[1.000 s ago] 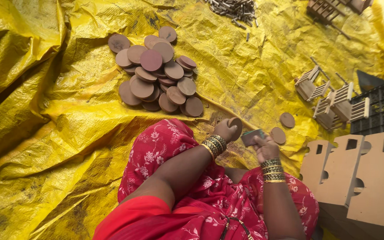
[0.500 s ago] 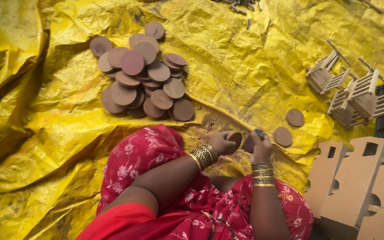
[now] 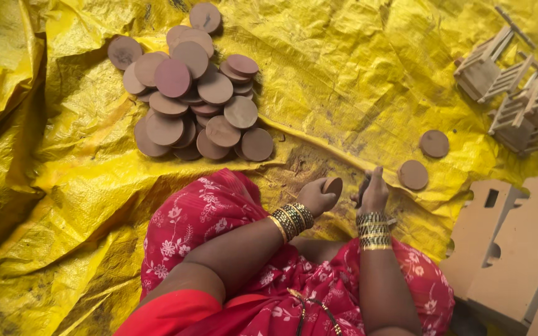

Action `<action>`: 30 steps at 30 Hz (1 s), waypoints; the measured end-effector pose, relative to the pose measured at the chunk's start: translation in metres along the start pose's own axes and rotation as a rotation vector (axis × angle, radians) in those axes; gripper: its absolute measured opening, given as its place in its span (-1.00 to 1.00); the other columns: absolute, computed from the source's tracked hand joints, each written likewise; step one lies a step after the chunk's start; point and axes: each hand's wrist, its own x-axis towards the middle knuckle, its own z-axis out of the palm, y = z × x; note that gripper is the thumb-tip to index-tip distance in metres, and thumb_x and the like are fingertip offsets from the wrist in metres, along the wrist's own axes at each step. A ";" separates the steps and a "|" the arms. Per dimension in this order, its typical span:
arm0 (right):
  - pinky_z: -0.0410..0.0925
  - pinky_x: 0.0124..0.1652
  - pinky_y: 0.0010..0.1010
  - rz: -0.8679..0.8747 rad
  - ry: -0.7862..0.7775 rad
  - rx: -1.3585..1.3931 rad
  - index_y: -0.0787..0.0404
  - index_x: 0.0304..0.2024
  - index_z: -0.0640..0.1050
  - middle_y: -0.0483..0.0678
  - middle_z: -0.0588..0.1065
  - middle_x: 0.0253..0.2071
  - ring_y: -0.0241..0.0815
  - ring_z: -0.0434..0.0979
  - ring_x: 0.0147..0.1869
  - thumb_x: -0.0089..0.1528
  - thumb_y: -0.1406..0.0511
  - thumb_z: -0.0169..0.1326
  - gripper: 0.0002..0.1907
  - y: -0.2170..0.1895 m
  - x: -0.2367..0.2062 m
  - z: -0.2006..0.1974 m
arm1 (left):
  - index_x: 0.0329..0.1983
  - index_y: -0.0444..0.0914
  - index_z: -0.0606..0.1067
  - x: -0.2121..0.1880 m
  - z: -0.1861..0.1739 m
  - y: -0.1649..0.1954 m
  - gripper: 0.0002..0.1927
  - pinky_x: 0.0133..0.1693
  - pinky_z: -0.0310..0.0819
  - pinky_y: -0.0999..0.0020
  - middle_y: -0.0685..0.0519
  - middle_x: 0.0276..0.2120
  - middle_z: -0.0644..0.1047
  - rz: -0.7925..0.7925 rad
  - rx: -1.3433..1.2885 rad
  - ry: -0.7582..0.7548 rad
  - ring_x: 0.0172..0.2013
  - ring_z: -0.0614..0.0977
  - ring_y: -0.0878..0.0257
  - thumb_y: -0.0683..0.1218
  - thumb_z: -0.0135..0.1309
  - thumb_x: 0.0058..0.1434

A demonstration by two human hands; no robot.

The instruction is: The person sits on a yellow tarp and sands round wooden discs one at a time using a small sanding block, rubbing the faces and edges of each disc. Sanded discs are stacked in a pile beside them, and unsanded discs are picked up from the tarp.

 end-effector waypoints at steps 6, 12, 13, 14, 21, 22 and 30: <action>0.27 -0.47 -0.39 -0.630 0.056 -0.247 0.24 -0.35 0.58 -0.14 0.43 -0.52 -0.31 0.36 -0.48 0.43 0.01 0.02 -0.52 0.020 -0.013 0.014 | 0.05 -0.18 0.61 -0.006 0.013 -0.001 -0.58 -0.11 0.59 0.23 -0.08 -0.18 0.68 0.066 0.195 -0.145 -0.20 0.71 0.16 -0.03 0.22 0.10; 0.28 -0.45 -0.36 -0.465 0.105 -0.286 0.30 -0.53 0.48 -0.12 0.39 -0.63 -0.26 0.39 -0.54 0.43 0.07 0.00 -0.46 0.022 -0.002 0.006 | 0.13 -0.11 0.55 -0.014 0.016 -0.005 -0.49 -0.07 0.61 0.19 -0.06 -0.17 0.68 0.148 0.056 -0.244 -0.16 0.73 0.10 -0.05 0.19 0.05; 0.30 -0.45 -0.36 -0.417 0.090 -0.240 0.30 -0.54 0.47 -0.13 0.39 -0.64 -0.28 0.42 -0.54 0.41 0.08 0.00 -0.47 0.022 -0.003 0.006 | 0.14 -0.11 0.55 -0.014 0.014 -0.004 -0.48 -0.05 0.58 0.18 -0.07 -0.15 0.67 0.204 0.108 -0.227 -0.14 0.72 0.09 -0.05 0.20 0.05; 0.32 -0.46 -0.37 -0.369 0.075 -0.196 0.29 -0.55 0.47 -0.14 0.40 -0.64 -0.29 0.45 -0.55 0.40 0.09 0.01 -0.48 0.021 -0.003 0.006 | 0.15 -0.10 0.55 -0.014 0.013 -0.002 -0.48 -0.03 0.55 0.17 -0.07 -0.13 0.66 0.258 0.160 -0.209 -0.12 0.70 0.08 -0.05 0.21 0.04; 0.24 -0.48 -0.31 -0.593 0.056 -0.299 0.30 -0.57 0.45 -0.09 0.36 -0.64 -0.25 0.31 -0.56 0.37 0.11 0.03 -0.50 0.019 -0.011 0.009 | 0.12 -0.13 0.55 -0.019 0.012 0.001 -0.51 -0.01 0.56 0.19 -0.10 -0.12 0.67 0.201 0.233 -0.238 -0.11 0.71 0.06 -0.02 0.27 0.08; 0.24 -0.47 -0.32 -0.510 0.075 -0.237 0.29 -0.56 0.46 -0.11 0.37 -0.63 -0.27 0.32 -0.55 0.38 0.11 0.03 -0.51 0.018 -0.009 0.009 | 0.16 -0.11 0.54 -0.020 0.012 -0.001 -0.49 -0.02 0.56 0.19 -0.09 -0.10 0.66 0.225 0.193 -0.219 -0.10 0.71 0.07 -0.04 0.25 0.08; 0.31 -0.47 -0.38 -0.869 0.019 -0.300 0.27 -0.51 0.47 -0.10 0.39 -0.56 -0.29 0.37 -0.49 0.37 0.18 0.00 -0.60 0.029 -0.010 0.014 | 0.13 -0.12 0.55 -0.012 0.014 -0.006 -0.51 -0.05 0.58 0.20 -0.11 -0.16 0.68 0.169 0.223 -0.222 -0.15 0.73 0.06 -0.04 0.26 0.08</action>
